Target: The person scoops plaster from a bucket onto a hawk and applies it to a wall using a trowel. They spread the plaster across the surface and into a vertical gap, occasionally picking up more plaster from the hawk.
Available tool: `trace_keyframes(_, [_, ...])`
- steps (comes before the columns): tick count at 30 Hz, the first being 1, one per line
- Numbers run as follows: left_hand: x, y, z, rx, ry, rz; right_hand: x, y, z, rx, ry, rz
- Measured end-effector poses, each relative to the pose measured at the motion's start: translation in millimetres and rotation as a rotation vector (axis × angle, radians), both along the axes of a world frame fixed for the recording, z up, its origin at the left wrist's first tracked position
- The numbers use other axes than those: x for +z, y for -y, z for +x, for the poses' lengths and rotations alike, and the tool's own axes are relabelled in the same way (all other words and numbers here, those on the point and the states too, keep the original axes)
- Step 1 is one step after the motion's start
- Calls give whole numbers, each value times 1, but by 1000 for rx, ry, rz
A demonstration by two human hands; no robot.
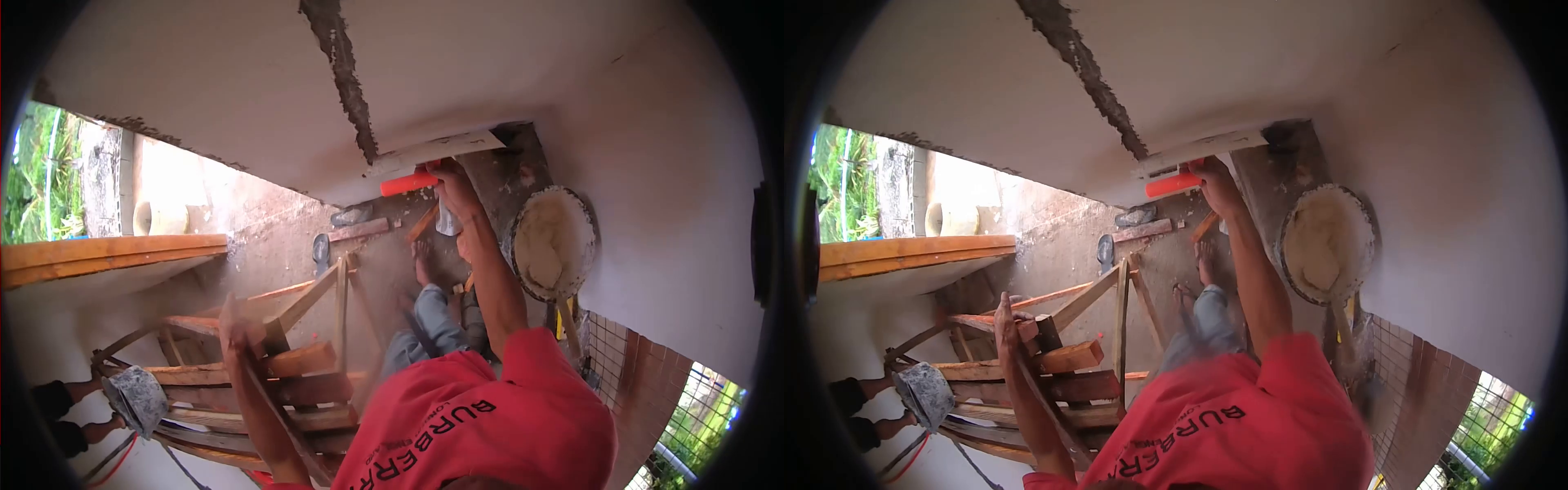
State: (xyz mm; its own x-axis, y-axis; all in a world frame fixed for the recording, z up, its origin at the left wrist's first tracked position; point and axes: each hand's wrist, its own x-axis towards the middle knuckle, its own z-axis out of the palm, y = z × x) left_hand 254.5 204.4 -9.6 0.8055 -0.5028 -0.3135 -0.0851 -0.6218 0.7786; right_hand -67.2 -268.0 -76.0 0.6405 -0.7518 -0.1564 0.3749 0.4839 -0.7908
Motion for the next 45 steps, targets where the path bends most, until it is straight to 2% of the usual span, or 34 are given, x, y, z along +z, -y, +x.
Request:
trace_keyframes(2, [-13,-6,14,-29,21,30,-18,13,7,-8,-39,-13])
trace_keyframes(4, [-2,-3,8,-8,-64,52,-8,18,7,-11,-77,-27])
trace_keyframes(5, [22,16,-4,22,-155,51,-5,16,1,-23,-119,-23])
trace_keyframes(6, [36,28,-10,50,-245,47,-5,15,-12,12,-246,20])
trace_keyframes(7, [26,21,-5,37,-162,43,-2,13,-30,46,-375,62])
trace_keyframes(8, [7,8,2,24,-82,34,0,9,-40,60,-456,-36])
trace_keyframes(9, [8,10,0,34,-81,37,4,4,-50,72,-539,-134])
trace_keyframes(10, [8,12,-2,44,-81,40,7,-4,-55,68,-564,-365])
trace_keyframes(11, [35,33,-14,73,-158,56,9,-13,-60,65,-584,-595])
trace_keyframes(12, [50,43,-22,103,-236,74,10,-20,-57,57,-432,-467])
trace_keyframes(14, [27,22,-6,-19,-116,53,13,-33,-52,37,-128,-199])
trace_keyframes(16, [10,7,4,-79,-48,39,56,-53,-15,30,515,624])
trace_keyframes(18, [5,2,6,-66,-53,45,24,-48,13,181,797,681])
trace_keyframes(22, [15,12,6,-20,-128,115,-9,-35,44,140,1026,807])
trace_keyframes(27, [25,21,-1,-40,-85,168,-25,-7,72,-30,927,823])
trace_keyframes(30, [38,40,-19,199,-209,124,-29,1,93,26,962,842])
trace_keyframes(31, [37,38,-18,181,-217,133,-28,0,96,-2,900,836])
trace_keyframes(35, [27,23,-4,117,-203,143,-37,13,106,-69,921,740])
trace_keyframes(37, [30,19,-4,109,-184,143,-43,23,92,-174,838,750])
trace_keyframes(39, [35,30,-12,117,-189,130,-47,44,66,-220,903,721])
trace_keyframes(41, [31,27,-8,144,-244,136,-42,61,29,-376,894,584])
trace_keyframes(44, [28,25,-4,116,-242,162,-5,75,-27,-287,805,366])
trace_keyframes(45, [31,26,-5,113,-232,168,21,60,-30,-385,584,393])
